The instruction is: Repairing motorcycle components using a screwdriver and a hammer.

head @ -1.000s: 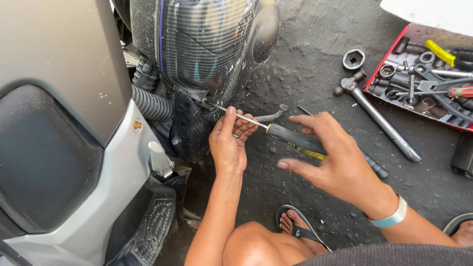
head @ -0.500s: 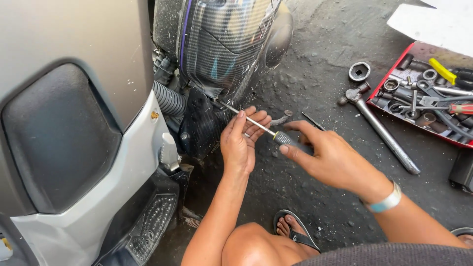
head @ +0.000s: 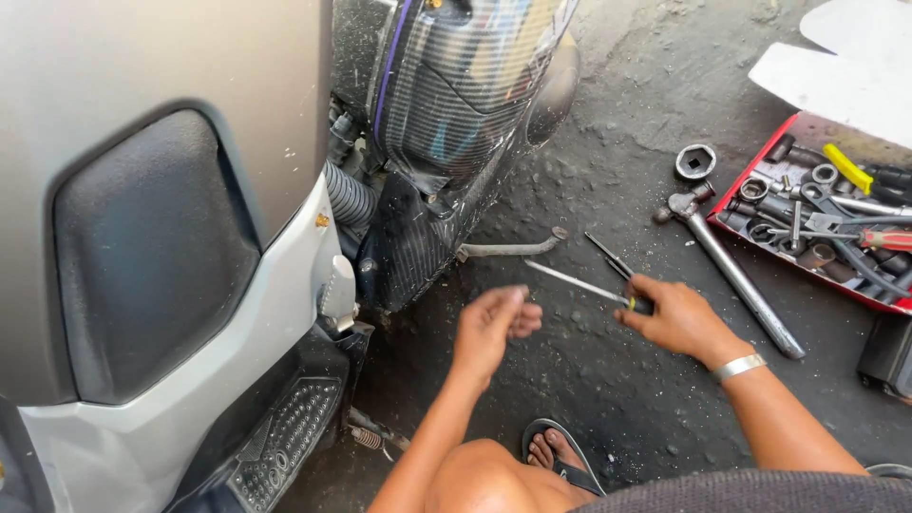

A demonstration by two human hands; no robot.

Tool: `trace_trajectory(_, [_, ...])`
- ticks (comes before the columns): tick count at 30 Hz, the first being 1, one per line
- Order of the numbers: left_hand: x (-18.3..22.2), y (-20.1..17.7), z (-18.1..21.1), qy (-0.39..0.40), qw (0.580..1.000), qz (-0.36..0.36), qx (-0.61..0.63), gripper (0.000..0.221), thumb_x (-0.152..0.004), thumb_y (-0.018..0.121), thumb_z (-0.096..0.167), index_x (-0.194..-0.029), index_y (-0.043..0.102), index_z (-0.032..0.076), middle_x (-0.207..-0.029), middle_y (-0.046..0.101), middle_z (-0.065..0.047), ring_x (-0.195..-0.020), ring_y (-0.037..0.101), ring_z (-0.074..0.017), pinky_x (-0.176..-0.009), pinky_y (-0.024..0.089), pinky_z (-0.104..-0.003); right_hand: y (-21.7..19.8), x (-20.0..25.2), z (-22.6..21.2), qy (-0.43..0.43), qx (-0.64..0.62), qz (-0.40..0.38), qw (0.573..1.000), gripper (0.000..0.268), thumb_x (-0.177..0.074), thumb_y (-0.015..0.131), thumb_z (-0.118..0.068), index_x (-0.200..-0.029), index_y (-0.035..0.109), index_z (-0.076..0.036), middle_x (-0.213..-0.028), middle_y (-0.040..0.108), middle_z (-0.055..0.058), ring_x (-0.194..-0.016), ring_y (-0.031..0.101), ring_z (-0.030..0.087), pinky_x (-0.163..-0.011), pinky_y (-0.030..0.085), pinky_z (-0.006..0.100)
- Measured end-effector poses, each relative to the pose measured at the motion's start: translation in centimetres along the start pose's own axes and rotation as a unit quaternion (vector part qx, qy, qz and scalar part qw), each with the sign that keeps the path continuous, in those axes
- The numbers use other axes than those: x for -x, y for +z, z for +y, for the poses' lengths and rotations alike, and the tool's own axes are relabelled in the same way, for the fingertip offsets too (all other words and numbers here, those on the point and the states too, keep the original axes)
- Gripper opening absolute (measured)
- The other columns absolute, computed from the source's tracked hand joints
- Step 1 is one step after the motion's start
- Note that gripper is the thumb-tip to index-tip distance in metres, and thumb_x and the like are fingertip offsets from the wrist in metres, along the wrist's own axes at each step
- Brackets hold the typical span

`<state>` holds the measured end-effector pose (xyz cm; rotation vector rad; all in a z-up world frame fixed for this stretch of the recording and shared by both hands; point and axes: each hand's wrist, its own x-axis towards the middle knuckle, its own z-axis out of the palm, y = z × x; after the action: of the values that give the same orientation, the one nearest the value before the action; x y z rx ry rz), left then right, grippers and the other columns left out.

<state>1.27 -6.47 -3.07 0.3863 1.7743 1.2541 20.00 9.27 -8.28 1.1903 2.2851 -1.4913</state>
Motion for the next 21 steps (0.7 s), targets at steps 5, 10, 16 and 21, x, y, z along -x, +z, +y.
trace_trajectory(5, [1.9, -0.4, -8.1, -0.054, 0.993, 0.011, -0.103, 0.027, -0.091, 0.061, 0.025, -0.111, 0.064, 0.008, -0.09, 0.072, -0.011, -0.079, 0.071, -0.019, -0.074, 0.058, -0.031, 2.6, -2.3, -1.5, -0.118, 0.029, 0.04, 0.992, 0.025, -0.077, 0.066, -0.03, -0.097, 0.066, -0.015, -0.085, 0.072, 0.005, -0.081, 0.065, 0.026, -0.074, 0.05, 0.039])
trace_trajectory(10, [2.2, -0.1, -14.4, -0.111, 0.993, 0.003, -0.034, 0.02, -0.091, 0.061, 0.024, -0.102, 0.068, 0.009, -0.083, 0.072, -0.008, -0.069, 0.069, -0.0146, -0.067, 0.055, -0.026, 1.0, -3.9, -12.7, -0.407, -0.001, 0.26, 0.876, 0.027, -0.091, 0.061, -0.022, -0.117, 0.063, -0.015, -0.074, 0.068, 0.001, -0.058, 0.061, 0.019, -0.052, 0.043, 0.033])
trace_trajectory(16, [1.4, -0.8, -12.5, -0.093, 0.995, 0.013, -0.012, 0.024, -0.092, 0.059, 0.023, -0.107, 0.066, 0.005, -0.085, 0.071, -0.009, -0.076, 0.068, -0.0164, -0.074, 0.059, -0.028, 1.4, -7.7, -18.1, -0.446, 0.16, 0.387, 0.791, 0.01, -0.091, 0.058, -0.016, -0.099, 0.063, -0.02, -0.054, 0.055, -0.005, -0.041, 0.051, 0.018, -0.034, 0.029, 0.033])
trace_trajectory(21, [1.3, -1.2, -12.5, -0.095, 0.995, -0.011, 0.0, 0.023, -0.091, 0.062, 0.024, -0.105, 0.065, 0.006, -0.087, 0.071, -0.01, -0.075, 0.069, -0.0155, -0.073, 0.057, -0.026, 0.8, -9.0, -17.8, -0.367, 0.305, 0.365, 0.799, 0.029, -0.09, 0.063, -0.031, -0.064, 0.054, -0.021, -0.05, 0.051, 0.001, -0.044, 0.053, 0.028, -0.036, 0.029, 0.039])
